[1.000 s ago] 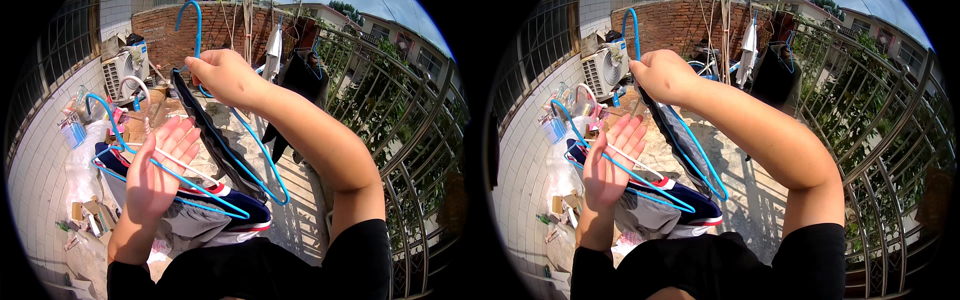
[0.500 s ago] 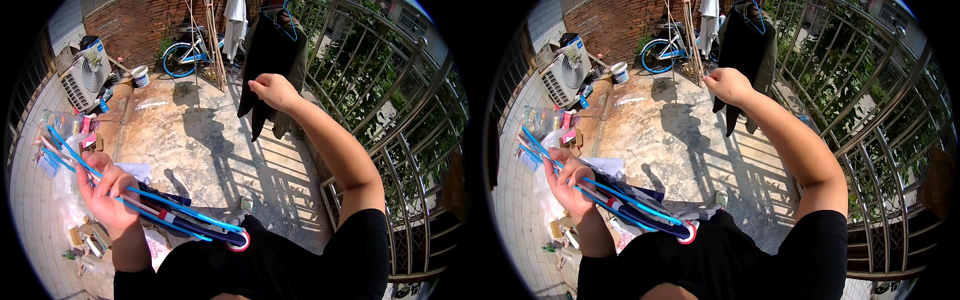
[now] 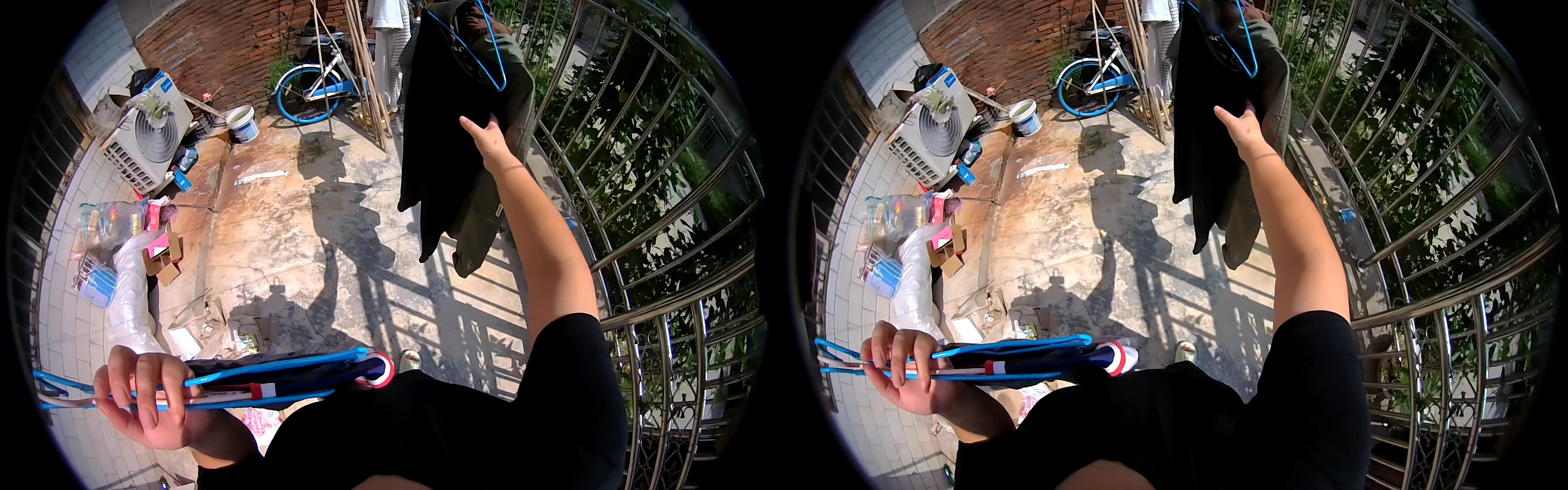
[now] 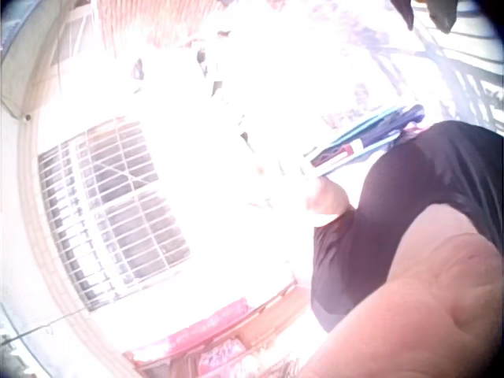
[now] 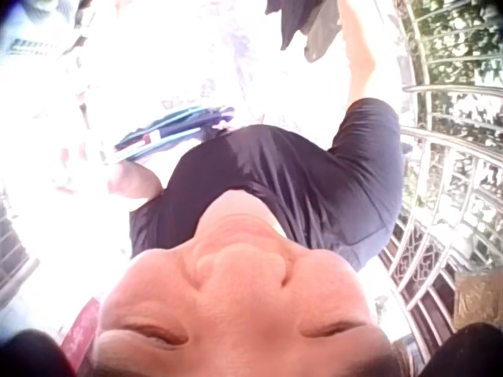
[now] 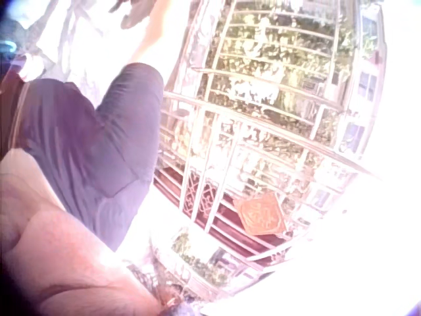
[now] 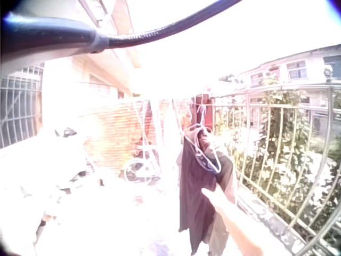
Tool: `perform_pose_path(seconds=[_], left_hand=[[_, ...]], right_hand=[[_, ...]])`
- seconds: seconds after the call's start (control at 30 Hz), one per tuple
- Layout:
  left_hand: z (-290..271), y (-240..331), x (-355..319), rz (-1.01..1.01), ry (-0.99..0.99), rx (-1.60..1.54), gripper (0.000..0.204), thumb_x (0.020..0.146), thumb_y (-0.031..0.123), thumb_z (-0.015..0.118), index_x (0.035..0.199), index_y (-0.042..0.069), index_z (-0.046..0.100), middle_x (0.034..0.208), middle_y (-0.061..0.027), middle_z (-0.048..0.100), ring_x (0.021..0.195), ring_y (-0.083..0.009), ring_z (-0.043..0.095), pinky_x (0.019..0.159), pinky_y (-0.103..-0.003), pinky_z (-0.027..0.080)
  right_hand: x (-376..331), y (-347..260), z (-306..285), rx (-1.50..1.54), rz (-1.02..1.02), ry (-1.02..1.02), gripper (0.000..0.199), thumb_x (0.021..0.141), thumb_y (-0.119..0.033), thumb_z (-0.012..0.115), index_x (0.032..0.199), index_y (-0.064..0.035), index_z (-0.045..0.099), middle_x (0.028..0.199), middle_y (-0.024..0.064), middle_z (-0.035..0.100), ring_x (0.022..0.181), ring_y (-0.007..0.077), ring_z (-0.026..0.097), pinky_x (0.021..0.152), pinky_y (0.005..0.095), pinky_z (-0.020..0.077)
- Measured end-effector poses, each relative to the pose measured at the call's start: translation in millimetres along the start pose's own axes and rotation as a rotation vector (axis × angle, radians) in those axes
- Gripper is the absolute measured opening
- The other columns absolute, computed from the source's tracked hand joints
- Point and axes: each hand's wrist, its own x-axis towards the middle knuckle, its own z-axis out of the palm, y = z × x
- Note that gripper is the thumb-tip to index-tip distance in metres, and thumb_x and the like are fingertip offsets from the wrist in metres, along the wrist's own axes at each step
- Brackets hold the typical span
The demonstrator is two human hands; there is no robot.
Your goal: The person removes various dry clothes from a clothesline on a balcony. They take down items including a grey shirt, black pants, a white towel, a striped shirt, and several other garments, placing them onto a stack of hangers held in their left hand. The person moves along the line to reach different items and finishes by walking towards a door.
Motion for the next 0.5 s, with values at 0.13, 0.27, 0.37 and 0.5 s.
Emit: perform_pose_path(seconds=[0.13,0.27,0.37,0.5], left_hand=[[0.6,-27.9,15.4,0.028,0.07,0.032,0.019,0.09,0.023,0.044,0.09,0.005,0.047,0.077,-0.0038,0.043,0.055,-0.0083,0.044,0.042,-0.022,0.038],[-6.3,-49.6,31.9,0.003,0.099,0.042,0.018,0.091,0.021,0.043,0.087,0.004,0.048,0.073,-0.004,0.044,0.054,-0.0092,0.045,0.043,-0.022,0.036],[-16.9,-64.4,41.8,0.003,0.092,0.007,0.018,0.091,0.02,0.042,0.087,0.003,0.048,0.071,-0.0039,0.044,0.053,-0.0096,0.045,0.044,-0.022,0.036],[-41.6,-65.5,54.0,0.014,0.118,0.018,0.02,0.092,0.021,0.039,0.085,0.004,0.046,0.069,-0.0034,0.043,0.052,-0.0087,0.045,0.045,-0.021,0.037]], right_hand=[[24.0,7.0,80.7,0.33,-0.211,-0.043,0.039,0.077,-0.015,0.059,0.109,0.0028,0.045,0.105,0.0128,0.055,0.093,0.0228,0.052,0.082,0.0318,0.0409],[-14.7,-59.3,174.3,0.139,-0.347,-0.54,0.02,0.076,-0.015,0.055,0.091,-0.0017,0.052,0.075,0.0099,0.058,0.072,0.0183,0.053,0.067,0.0303,0.0419],[-47.6,-96.6,206.1,-0.095,-0.584,-0.692,0.02,0.073,-0.02,0.054,0.083,-0.0037,0.056,0.082,0.02,0.058,0.081,0.0367,0.054,0.071,0.0377,0.0443],[-58.0,-115.2,219.9,0.042,-0.533,-0.821,0.038,0.074,-0.036,0.059,0.082,0.0012,0.053,0.077,0.0186,0.059,0.079,0.0341,0.057,0.071,0.0358,0.0444]])
